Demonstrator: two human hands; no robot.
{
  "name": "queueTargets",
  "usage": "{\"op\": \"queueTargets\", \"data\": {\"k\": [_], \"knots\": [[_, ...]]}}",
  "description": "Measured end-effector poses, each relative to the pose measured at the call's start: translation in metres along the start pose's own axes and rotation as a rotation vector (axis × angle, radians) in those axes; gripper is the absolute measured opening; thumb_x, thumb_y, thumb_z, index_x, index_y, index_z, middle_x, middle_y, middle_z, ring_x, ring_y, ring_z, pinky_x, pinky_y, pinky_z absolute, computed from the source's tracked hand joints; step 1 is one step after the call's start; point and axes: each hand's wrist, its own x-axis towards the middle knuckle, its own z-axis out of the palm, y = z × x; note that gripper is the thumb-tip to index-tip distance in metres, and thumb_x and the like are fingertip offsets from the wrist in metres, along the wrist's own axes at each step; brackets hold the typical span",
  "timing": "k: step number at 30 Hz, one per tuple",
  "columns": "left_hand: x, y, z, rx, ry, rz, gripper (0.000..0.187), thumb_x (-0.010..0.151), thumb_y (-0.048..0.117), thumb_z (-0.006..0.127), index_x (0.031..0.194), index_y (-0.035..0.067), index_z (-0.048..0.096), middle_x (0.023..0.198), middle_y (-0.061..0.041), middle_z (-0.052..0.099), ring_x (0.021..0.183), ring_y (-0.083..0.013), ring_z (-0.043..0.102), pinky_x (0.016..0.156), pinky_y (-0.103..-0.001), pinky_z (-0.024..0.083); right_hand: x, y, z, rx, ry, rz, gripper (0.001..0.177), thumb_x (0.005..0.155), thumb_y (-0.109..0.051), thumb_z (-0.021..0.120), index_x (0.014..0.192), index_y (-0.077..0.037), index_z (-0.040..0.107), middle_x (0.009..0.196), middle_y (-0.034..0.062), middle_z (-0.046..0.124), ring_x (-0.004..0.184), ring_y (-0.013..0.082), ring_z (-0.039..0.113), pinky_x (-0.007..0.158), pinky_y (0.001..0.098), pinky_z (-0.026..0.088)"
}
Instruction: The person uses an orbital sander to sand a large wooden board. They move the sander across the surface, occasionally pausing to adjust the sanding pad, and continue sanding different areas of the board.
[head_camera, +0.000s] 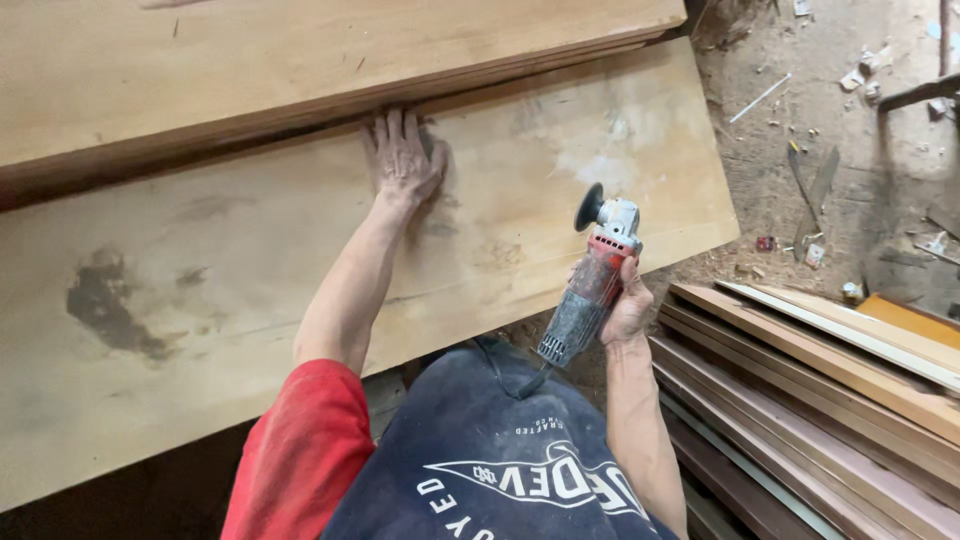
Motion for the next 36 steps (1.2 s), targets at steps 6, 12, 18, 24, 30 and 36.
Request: {"op": "queueTargets", "data": {"k": [6, 12, 18, 24, 30, 36], "knots": [[0.022, 0.005, -0.016, 0.000, -0.138, -0.059, 0.080, 0.083, 0.059, 0.067, 0.135, 0.000, 0.056, 0.136, -0.023, 0.053, 0.129, -0.0437, 0.043, 0.117, -0.057, 0.028, -0.012, 0.002, 0.000, 0.003, 0.118, -0.055, 0.066, 0.093, -0.052, 0.069, 0.131, 0.000, 0.059, 0.099, 0.0176, 0.070, 0.086, 0.0298, 0.070, 0.078, 0.0454, 0.059], [0.030, 0.009, -0.035, 0.101, -0.221, -0.046, 0.090, 0.078, 0.070, 0.066, 0.131, -0.003, 0.056, 0.129, -0.025, 0.059, 0.126, -0.0478, 0.042, 0.107, -0.055, 0.033, -0.026, 0.012, -0.015, 0.032, 0.135, -0.089, 0.064, 0.096, -0.049, 0.069, 0.133, 0.002, 0.058, 0.101, 0.0181, 0.069, 0.088, 0.0299, 0.069, 0.080, 0.0447, 0.057], [0.042, 0.010, -0.030, 0.181, -0.216, -0.030, 0.096, 0.079, 0.078, 0.062, 0.129, -0.003, 0.058, 0.127, -0.028, 0.061, 0.128, -0.0462, 0.043, 0.108, -0.055, 0.031, -0.035, 0.018, -0.015, 0.040, 0.092, -0.043, 0.065, 0.093, -0.047, 0.069, 0.135, 0.001, 0.057, 0.102, 0.0185, 0.069, 0.090, 0.0296, 0.070, 0.081, 0.0441, 0.058], [0.039, 0.014, -0.036, 0.134, -0.290, -0.006, 0.097, 0.073, 0.079, 0.069, 0.123, -0.005, 0.063, 0.126, -0.028, 0.061, 0.122, -0.0408, 0.050, 0.104, -0.053, 0.034, -0.014, 0.011, -0.003, 0.032, 0.135, -0.035, 0.062, 0.094, -0.046, 0.070, 0.132, 0.002, 0.058, 0.103, 0.0184, 0.070, 0.089, 0.0291, 0.069, 0.078, 0.0442, 0.058], [0.029, 0.016, -0.034, 0.117, -0.211, 0.056, 0.093, 0.070, 0.076, 0.075, 0.115, -0.004, 0.067, 0.117, -0.028, 0.064, 0.116, -0.0418, 0.055, 0.105, -0.053, 0.036, 0.018, 0.016, -0.011, 0.068, 0.148, -0.043, 0.058, 0.095, -0.044, 0.071, 0.130, 0.001, 0.059, 0.103, 0.0180, 0.070, 0.090, 0.0283, 0.069, 0.081, 0.0418, 0.057], [0.026, 0.030, -0.042, 0.057, -0.265, -0.007, 0.087, 0.074, 0.070, 0.073, 0.115, -0.007, 0.066, 0.117, -0.028, 0.063, 0.112, -0.0428, 0.057, 0.099, -0.051, 0.041, 0.033, -0.002, -0.013, 0.080, 0.120, -0.038, 0.060, 0.095, -0.045, 0.070, 0.131, 0.001, 0.058, 0.105, 0.0180, 0.069, 0.092, 0.0291, 0.069, 0.085, 0.0428, 0.058]]}}
